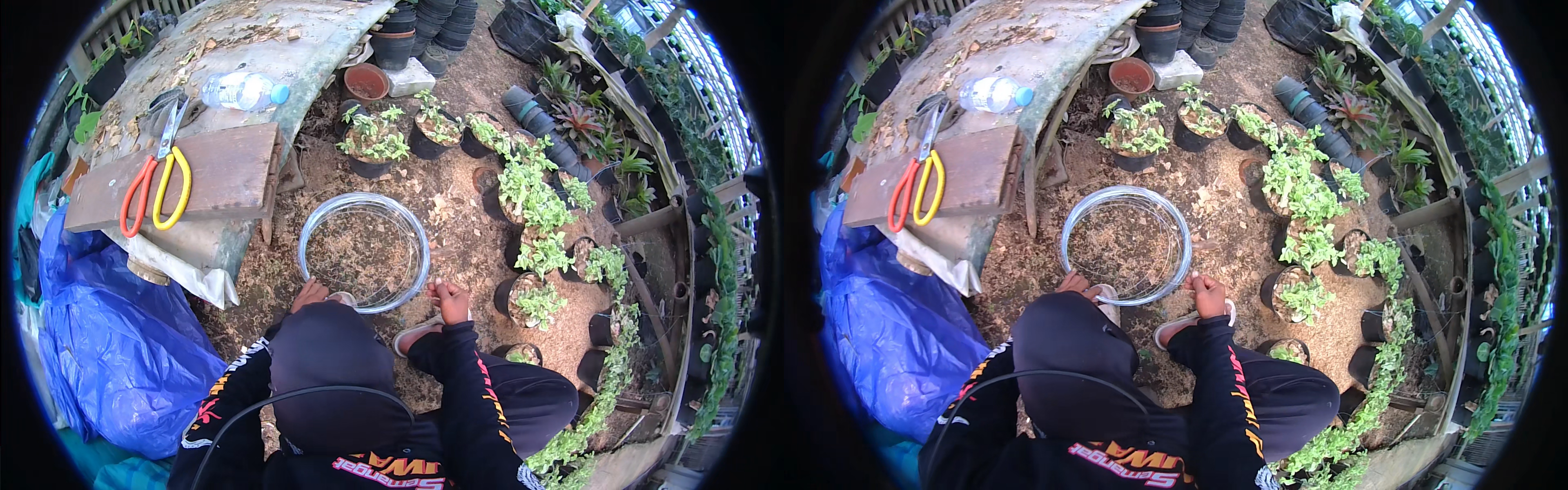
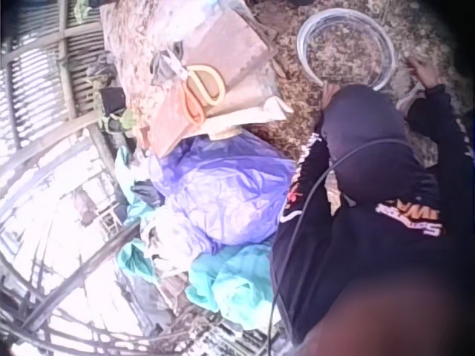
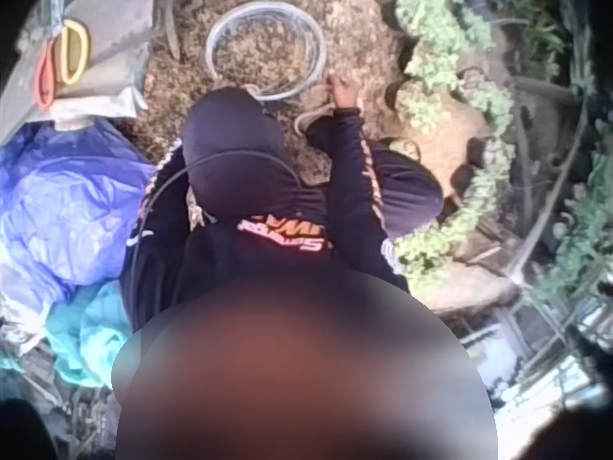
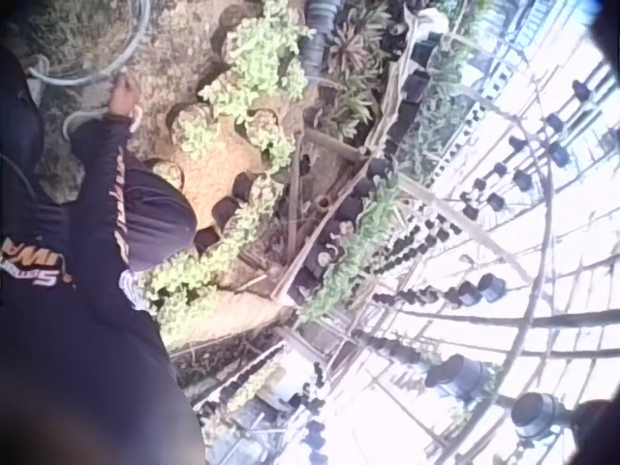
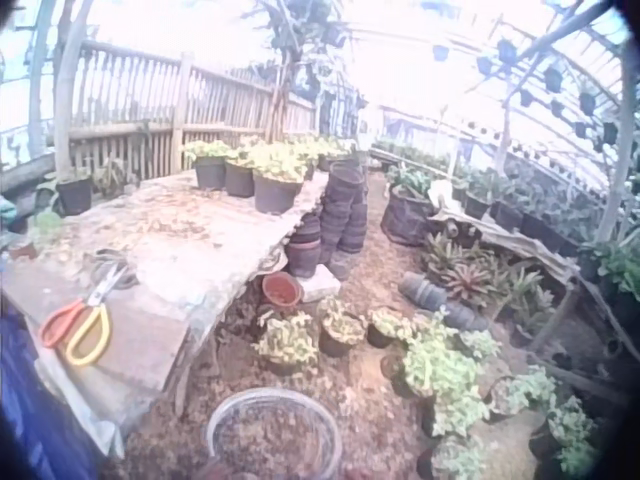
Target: The person picks up a coil of thin wire and a pair of scissors, then sits on the ground. They uncoil the wire, cut a length, and repeatedly twist and bend the wire with both hands, forming small loops and shapes. The person handles the wire continuously, occasionally adjusting their grip and the wire's orientation.
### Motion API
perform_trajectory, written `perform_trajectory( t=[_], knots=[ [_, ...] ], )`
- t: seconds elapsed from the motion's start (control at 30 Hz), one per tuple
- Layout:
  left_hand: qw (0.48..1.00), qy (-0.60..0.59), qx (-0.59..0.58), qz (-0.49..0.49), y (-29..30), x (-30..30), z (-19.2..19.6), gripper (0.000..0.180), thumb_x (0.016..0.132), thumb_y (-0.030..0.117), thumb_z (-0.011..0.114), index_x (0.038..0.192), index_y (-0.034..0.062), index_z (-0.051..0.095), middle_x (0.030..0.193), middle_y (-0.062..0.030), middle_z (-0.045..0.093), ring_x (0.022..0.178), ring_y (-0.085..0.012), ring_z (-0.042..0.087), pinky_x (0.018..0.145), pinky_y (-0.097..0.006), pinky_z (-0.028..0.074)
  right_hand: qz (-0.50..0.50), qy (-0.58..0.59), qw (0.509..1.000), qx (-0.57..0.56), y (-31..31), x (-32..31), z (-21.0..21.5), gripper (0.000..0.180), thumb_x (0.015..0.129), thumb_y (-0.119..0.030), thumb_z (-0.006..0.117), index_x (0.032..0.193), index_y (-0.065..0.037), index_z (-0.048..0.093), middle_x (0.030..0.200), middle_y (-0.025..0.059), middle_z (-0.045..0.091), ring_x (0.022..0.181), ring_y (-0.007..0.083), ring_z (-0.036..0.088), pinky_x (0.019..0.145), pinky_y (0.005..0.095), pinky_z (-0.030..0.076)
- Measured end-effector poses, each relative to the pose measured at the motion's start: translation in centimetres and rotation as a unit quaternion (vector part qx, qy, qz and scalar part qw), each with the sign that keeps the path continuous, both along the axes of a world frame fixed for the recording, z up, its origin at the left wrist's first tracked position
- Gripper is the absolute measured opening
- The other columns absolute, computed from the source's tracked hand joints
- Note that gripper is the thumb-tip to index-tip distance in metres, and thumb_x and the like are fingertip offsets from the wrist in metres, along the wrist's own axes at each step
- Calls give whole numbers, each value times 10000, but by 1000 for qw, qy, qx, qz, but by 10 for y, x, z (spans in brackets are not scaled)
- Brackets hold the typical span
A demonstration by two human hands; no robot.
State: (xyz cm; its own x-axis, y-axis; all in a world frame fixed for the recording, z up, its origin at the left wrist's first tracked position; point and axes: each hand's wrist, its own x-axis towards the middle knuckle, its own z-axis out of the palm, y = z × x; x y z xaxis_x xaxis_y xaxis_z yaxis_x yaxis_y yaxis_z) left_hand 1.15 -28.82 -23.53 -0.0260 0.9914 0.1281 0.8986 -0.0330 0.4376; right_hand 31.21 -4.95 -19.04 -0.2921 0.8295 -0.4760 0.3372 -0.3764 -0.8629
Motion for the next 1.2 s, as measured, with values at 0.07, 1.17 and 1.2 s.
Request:
perform_trajectory(
  t=[0.07, 1.17, 1.2],
  knots=[
    [1000, -15, 10, 16, -8, -1, -12, 224, 911, 279, 656, 1102, 200, 742, 855, -91, 523, 985, -306, 589, 1203, -565, 320, -80, 114, 990, 8, -1, -15, 18, 285, 1045, -290, 636, 1056, -23, 737, 910, 47, 756, 765, 126, 711, 669, 266, 557],
    [594, -434, -537, 413, -320, 339, 77, 506, 897, 577, 646, 1298, 268, 647, 1234, -187, 636, 1175, -389, 606, 993, -488, 494, 146, 441, 883, -70, 289, -258, 195, 589, 948, 79, 626, 1492, 52, 402, 993, 59, 478, 866, 178, 432, 824, 327, 372],
    [593, -428, -545, 410, -313, 338, 78, 509, 893, 568, 656, 1317, 287, 640, 1254, -187, 626, 1194, -392, 596, 1005, -488, 489, 193, 439, 874, -77, 288, -263, 197, 554, 945, 73, 634, 1461, 50, 432, 906, 40, 409, 846, 186, 401, 821, 336, 353]
  ],
)
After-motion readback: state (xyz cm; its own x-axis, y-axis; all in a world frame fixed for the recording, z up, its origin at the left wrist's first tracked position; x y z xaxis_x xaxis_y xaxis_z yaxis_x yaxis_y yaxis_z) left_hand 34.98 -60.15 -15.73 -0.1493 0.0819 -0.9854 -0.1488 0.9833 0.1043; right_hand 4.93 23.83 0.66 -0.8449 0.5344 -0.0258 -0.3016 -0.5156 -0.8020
